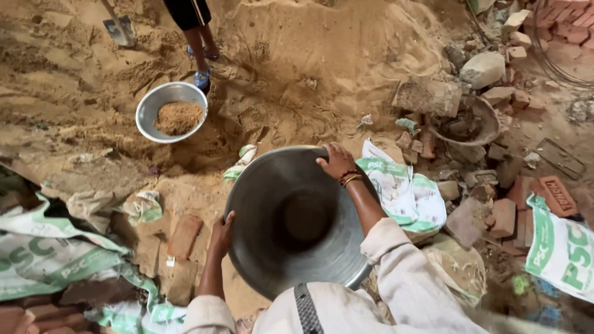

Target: The person carries a large metal basin filled with sand up a concrete staircase, tips the sand out at the top, and carries the empty basin back down to a sand pile where another person refills it, repeating the trip.

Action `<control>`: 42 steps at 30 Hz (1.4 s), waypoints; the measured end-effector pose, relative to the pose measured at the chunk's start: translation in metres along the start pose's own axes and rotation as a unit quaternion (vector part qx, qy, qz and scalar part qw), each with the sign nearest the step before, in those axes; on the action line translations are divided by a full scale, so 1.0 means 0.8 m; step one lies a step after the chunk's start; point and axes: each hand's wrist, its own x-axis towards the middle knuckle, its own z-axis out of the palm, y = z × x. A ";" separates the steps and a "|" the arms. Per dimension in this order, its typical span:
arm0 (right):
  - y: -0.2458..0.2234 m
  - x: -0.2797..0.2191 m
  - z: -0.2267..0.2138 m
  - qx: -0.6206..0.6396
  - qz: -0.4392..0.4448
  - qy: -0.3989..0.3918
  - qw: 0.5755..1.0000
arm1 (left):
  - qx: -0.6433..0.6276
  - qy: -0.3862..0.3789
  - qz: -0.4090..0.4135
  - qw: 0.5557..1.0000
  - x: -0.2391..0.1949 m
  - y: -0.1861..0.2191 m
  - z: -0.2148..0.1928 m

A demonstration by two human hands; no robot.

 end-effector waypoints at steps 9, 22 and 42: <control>0.033 0.066 0.007 0.063 0.050 -0.027 0.996 | 0.052 0.018 -0.005 0.998 0.048 0.098 0.003; 0.153 0.134 -0.054 -0.012 0.139 0.028 0.990 | -0.015 -0.062 0.072 0.995 0.228 0.144 0.119; 0.349 0.108 0.108 0.192 0.420 0.097 0.882 | -0.049 -0.238 -0.009 0.970 0.471 0.197 0.216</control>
